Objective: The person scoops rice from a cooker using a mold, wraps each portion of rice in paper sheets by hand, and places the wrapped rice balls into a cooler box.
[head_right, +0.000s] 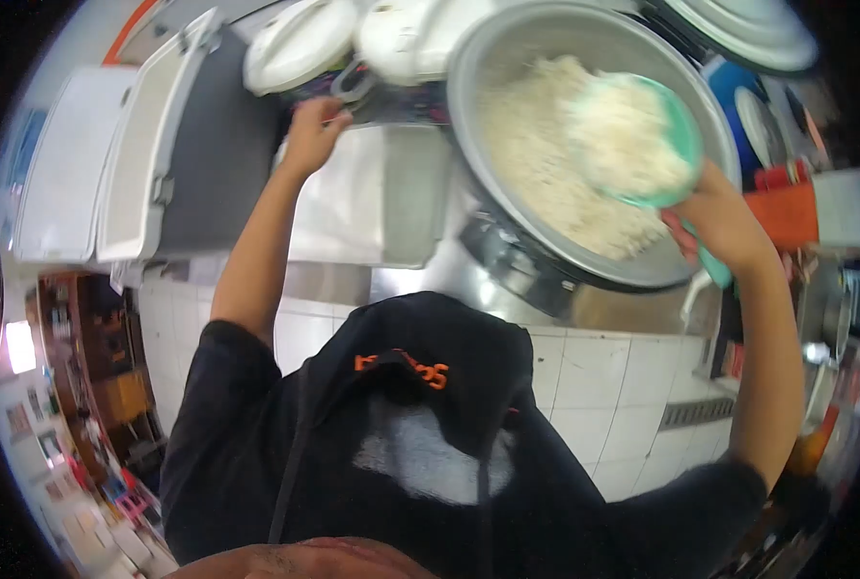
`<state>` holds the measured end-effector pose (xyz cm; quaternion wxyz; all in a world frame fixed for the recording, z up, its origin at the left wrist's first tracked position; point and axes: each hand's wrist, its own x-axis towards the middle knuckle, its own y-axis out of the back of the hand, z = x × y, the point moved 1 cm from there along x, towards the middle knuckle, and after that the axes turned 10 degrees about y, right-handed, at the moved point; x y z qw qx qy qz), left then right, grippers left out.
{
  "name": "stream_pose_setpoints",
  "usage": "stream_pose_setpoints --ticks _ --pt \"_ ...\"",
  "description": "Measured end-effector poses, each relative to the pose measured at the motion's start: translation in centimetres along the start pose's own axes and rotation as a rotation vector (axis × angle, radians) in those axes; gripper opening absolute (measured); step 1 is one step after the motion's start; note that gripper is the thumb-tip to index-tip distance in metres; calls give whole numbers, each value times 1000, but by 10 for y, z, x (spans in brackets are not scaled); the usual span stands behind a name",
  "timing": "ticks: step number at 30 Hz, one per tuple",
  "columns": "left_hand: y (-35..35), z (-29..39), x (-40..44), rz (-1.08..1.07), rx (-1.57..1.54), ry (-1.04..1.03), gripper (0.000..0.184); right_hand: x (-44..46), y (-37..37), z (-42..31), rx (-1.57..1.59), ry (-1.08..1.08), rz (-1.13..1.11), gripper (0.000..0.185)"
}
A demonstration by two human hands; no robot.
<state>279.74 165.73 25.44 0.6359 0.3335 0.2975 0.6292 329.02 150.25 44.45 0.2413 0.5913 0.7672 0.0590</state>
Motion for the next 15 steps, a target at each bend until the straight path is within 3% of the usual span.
stream_pose_setpoints --ticks 2,3,4,5,7,14,15 --pt "9 -82 -12 -192 306 56 58 -16 4 17 182 173 14 28" --pt "9 -119 -24 -234 364 77 61 -28 -8 4 203 148 98 46" --pt "10 -142 -31 -282 415 91 64 -37 -16 2 285 228 120 45" --pt "18 -150 -39 -268 408 121 64 -44 -28 -10 318 187 196 53" --pt "23 -152 -63 -454 453 182 71 -57 -54 -26 355 205 198 54" --pt "28 -182 -106 -431 416 61 76 -60 -190 -63 536 119 -8 60" --pt "27 -186 -114 -298 353 -14 60 -54 -213 -57 561 81 -40 61"
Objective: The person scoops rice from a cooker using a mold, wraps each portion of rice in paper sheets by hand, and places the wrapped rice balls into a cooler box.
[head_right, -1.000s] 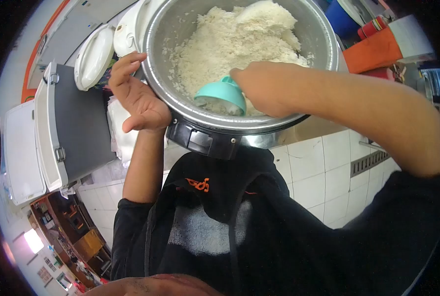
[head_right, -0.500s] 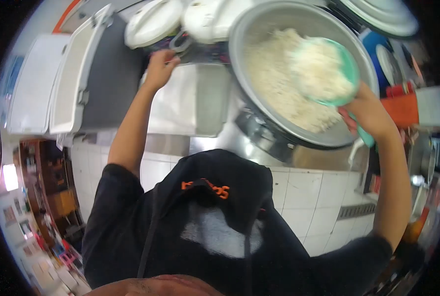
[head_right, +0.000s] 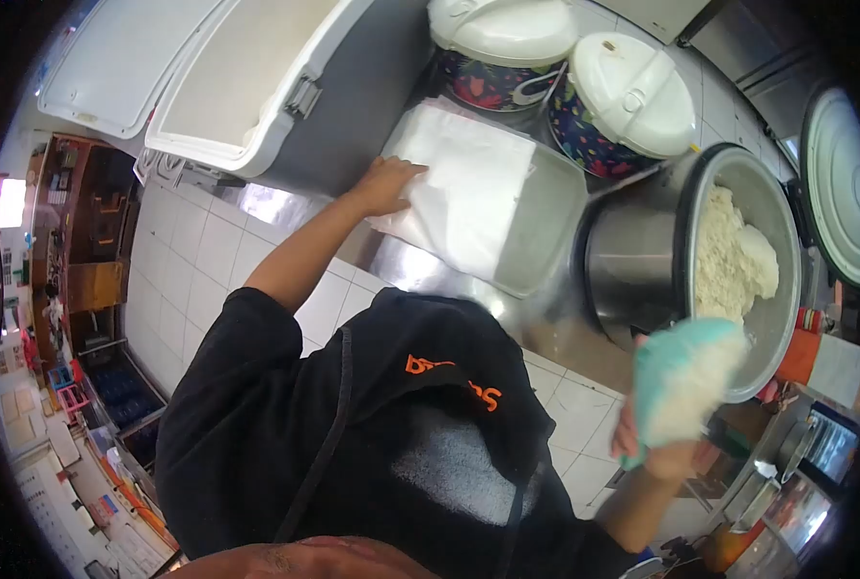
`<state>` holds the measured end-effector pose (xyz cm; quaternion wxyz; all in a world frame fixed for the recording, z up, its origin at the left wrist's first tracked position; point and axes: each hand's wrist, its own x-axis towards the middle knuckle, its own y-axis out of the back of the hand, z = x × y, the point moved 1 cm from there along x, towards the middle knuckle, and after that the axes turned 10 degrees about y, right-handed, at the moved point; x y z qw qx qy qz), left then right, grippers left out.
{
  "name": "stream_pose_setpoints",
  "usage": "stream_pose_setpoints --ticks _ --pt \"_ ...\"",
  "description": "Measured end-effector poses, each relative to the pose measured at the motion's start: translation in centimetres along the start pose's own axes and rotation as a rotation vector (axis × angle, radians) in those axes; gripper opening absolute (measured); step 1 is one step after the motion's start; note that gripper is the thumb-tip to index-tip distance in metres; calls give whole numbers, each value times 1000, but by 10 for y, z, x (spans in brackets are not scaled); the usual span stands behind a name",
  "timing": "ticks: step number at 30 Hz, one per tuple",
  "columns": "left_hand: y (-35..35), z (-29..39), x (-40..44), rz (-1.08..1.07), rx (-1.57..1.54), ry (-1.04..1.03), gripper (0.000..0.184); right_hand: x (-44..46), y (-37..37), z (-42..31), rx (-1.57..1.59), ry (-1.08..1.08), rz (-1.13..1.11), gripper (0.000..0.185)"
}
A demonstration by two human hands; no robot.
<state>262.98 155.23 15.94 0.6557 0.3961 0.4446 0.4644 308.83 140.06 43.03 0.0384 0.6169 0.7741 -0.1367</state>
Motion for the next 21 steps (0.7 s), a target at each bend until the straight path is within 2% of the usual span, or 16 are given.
stream_pose_setpoints --ticks 1,4,6,7,8,9,10,11,13,14,15,16,17,19,20,21 --pt "-3 -5 -3 3 -9 8 60 6 -16 19 32 -44 -13 62" --pt "-19 -13 -6 137 -17 -155 28 56 -50 92 -2 -45 21 33" --pt "-27 -19 -14 162 -40 -186 26 113 -79 125 -122 -130 -45 12" --pt "-30 -21 -18 185 -52 -220 24 147 -83 157 -305 -62 -102 11" --pt "-28 -20 -25 185 -58 -217 24 174 -101 170 -496 11 -56 25" --pt "-20 -16 -34 220 -107 -251 21 207 -107 210 -920 741 48 44" --pt "-15 -14 -40 256 -157 -283 24 209 -141 189 -1012 351 116 57" --pt "-18 -18 -41 257 -161 -281 24 227 -146 202 -1181 379 17 58" --pt "-27 -26 -43 206 -225 -256 42 242 -153 230 -1354 409 -96 59" --pt "-29 -31 -37 212 -229 -250 42 245 -160 240 -1403 431 -206 60" --pt "-32 -34 -27 45 -320 -152 49 246 -165 248 -1450 448 -317 60" --pt "-36 -36 -17 -117 -412 -54 57 253 -166 251 -1425 520 -289 55" --pt "-36 -33 -13 -110 -421 -47 57 259 -171 249 -1431 524 -301 55" --pt "-38 -25 -11 79 -206 -14 74 270 -179 247 -1253 507 -228 57" --pt "-36 -23 -10 91 -86 -40 96 277 -183 246 -1257 508 -243 57" --pt "-34 -22 -9 92 -92 -29 96 286 -186 245 -1252 446 -235 62"
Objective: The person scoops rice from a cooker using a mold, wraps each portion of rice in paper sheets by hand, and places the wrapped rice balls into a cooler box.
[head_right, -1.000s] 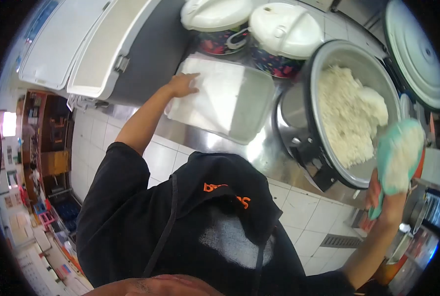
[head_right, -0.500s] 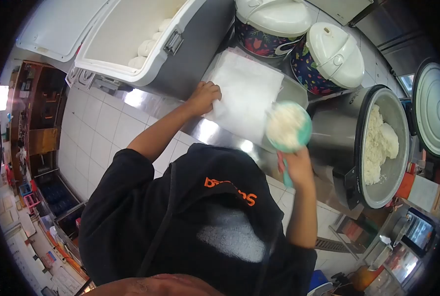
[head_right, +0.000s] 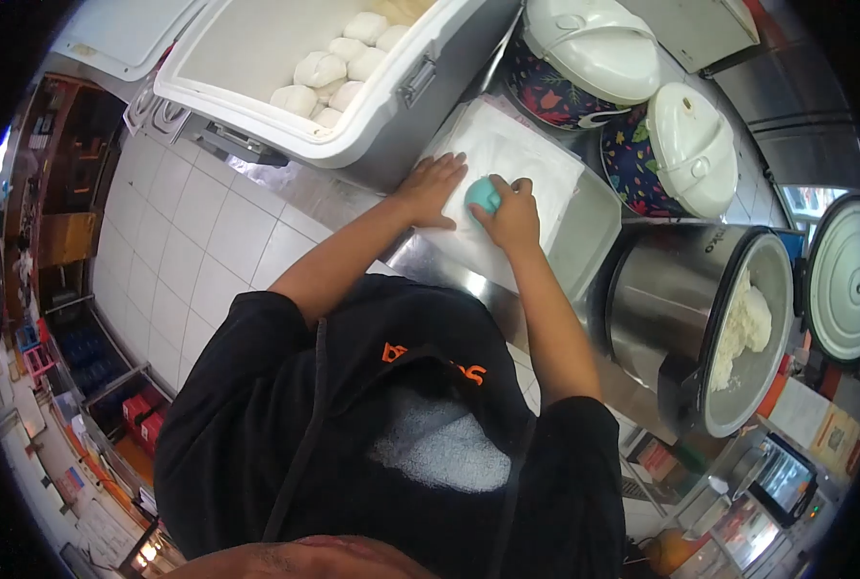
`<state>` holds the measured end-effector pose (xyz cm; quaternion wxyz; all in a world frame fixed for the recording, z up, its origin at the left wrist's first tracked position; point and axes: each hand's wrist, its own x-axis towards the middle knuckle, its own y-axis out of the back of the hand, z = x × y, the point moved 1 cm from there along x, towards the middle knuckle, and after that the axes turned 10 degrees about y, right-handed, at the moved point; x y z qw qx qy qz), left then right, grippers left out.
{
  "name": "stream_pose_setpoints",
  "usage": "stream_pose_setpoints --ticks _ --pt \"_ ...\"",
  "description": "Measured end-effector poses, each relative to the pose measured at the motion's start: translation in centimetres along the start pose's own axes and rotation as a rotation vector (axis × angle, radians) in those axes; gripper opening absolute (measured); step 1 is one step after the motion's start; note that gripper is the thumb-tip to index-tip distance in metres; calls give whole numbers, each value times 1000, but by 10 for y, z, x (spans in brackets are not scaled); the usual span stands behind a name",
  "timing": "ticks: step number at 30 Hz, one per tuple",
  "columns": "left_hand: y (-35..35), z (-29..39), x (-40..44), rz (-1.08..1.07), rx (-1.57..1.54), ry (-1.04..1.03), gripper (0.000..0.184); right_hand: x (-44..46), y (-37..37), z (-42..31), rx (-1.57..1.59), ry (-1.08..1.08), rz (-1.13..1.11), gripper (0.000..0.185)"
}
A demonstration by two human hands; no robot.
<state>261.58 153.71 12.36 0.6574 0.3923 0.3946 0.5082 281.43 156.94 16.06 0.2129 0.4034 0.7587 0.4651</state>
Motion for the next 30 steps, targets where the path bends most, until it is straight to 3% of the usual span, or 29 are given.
stream_pose_setpoints --ticks 3,8,10,12,16,20,22,25,30 --pt "4 3 3 -168 47 64 113 13 5 4 40 -14 -76 67" --pt "-2 3 4 -150 50 66 112 12 21 28 44 261 -266 68" --pt "-2 2 3 -131 37 64 112 11 15 23 24 213 -266 69" --pt "0 4 3 -135 51 81 110 8 8 16 -16 4 -89 71" --pt "5 8 4 -156 101 85 110 8 3 -6 -66 -187 45 69" --pt "4 7 5 -153 100 74 111 2 -3 -11 -42 -251 153 69" --pt "5 8 3 -160 91 40 112 -2 -3 -8 -27 -224 161 70" --pt "11 16 -12 5 68 27 105 -15 16 -19 4 -161 253 70" --pt "-4 30 -48 182 -25 -127 68 -75 126 -39 157 23 871 70"
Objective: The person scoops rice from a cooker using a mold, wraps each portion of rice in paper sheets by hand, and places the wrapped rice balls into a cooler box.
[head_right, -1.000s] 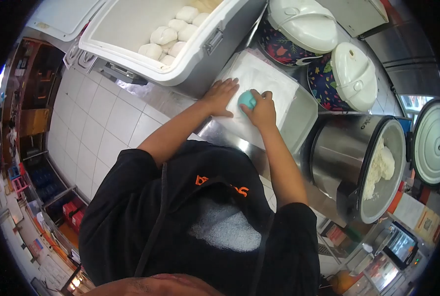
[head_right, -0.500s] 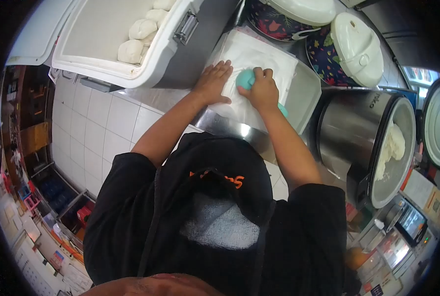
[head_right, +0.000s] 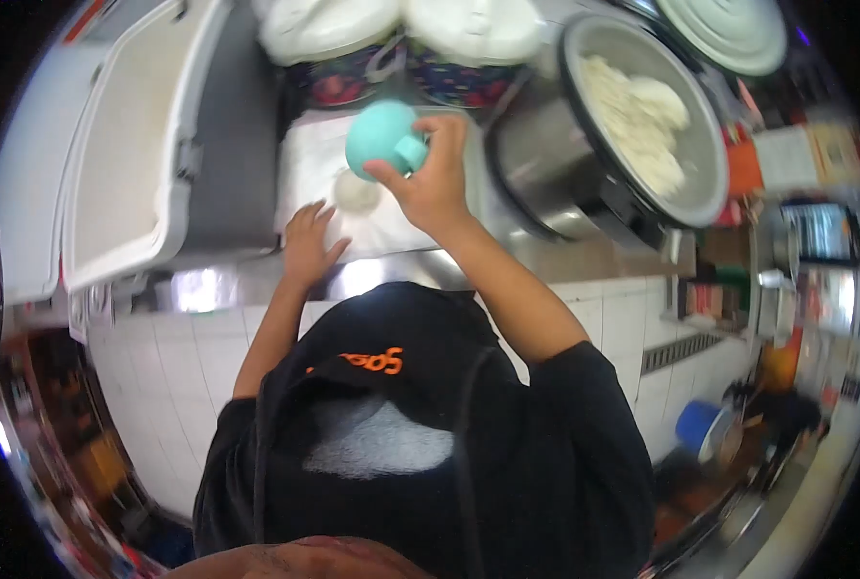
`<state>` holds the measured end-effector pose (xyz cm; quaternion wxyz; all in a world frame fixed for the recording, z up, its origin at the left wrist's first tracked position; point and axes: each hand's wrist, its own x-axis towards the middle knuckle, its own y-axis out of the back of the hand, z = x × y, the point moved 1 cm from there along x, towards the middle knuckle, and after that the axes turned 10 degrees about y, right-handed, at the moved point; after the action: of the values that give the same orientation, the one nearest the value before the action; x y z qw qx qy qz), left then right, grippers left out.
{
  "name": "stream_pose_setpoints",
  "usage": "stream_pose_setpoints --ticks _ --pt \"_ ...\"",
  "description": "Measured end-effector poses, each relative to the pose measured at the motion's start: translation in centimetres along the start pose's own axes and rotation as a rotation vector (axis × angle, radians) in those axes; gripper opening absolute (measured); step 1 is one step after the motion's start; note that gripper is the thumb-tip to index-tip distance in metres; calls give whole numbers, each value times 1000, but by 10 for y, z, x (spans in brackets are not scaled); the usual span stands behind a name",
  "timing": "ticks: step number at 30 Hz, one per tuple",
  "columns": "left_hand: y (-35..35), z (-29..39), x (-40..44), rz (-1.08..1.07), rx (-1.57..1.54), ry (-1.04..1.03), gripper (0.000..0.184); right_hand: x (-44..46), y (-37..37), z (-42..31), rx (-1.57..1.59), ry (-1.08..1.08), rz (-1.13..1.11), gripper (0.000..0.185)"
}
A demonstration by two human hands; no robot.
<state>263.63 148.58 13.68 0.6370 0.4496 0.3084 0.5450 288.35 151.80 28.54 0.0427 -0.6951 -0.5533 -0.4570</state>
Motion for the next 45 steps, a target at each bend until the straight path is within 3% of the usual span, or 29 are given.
stream_pose_setpoints --ticks 4,6,10,11,13,15,20,25,26,28,29,31,33,34,37,38,39,41,42,44,45 --pt "8 30 -14 -85 -45 -177 60 24 124 -20 -139 186 656 55" --pt "0 34 -15 -81 -36 -230 54 29 175 -23 -37 232 834 47" --pt "-2 36 -12 -80 -22 -285 31 21 225 -18 14 231 987 42" --pt "-1 39 -10 -61 -21 -278 21 20 233 -14 -59 274 1027 40" --pt "-5 34 -7 -88 -29 -301 18 13 243 -13 -153 324 1078 38" --pt "-9 33 -4 -116 -36 -327 15 9 241 -17 -72 239 968 37" --pt "-4 35 2 -199 -157 -186 6 -7 234 1 39 123 930 30" --pt "-5 26 10 -150 -345 -68 17 -38 233 15 -359 -128 755 24" --pt "-6 25 12 -131 -356 -67 18 -42 220 7 -480 34 790 26" --pt "2 30 15 -47 -326 -106 20 -46 205 -9 -913 577 760 26" --pt "-2 26 16 -62 -332 -79 15 -47 174 -25 -672 617 772 20" --pt "5 30 17 21 -283 -102 15 -76 123 -33 -279 462 220 21" --pt "12 30 21 87 -239 -148 16 -67 52 -35 -138 245 -206 32" --pt "13 31 23 81 -228 -166 16 -67 16 -32 -166 181 -264 38" --pt "17 30 24 102 -197 -204 15 -96 -38 28 -394 246 -350 30" --pt "21 27 25 121 -162 -216 16 -109 -44 57 -454 178 -478 26" --pt "22 21 25 128 -160 -217 16 -113 -43 76 -511 106 -604 22" --pt "19 3 19 49 176 -29 19 -113 -29 85 -445 110 -625 20" --pt "24 -3 16 55 174 -25 19 -114 -21 87 -380 108 -651 19" --pt "31 -14 7 -166 146 -9 22 -119 -9 90 -338 118 -682 18" --pt "31 -16 -1 -133 71 -39 18 -125 -4 91 -296 138 -701 18"
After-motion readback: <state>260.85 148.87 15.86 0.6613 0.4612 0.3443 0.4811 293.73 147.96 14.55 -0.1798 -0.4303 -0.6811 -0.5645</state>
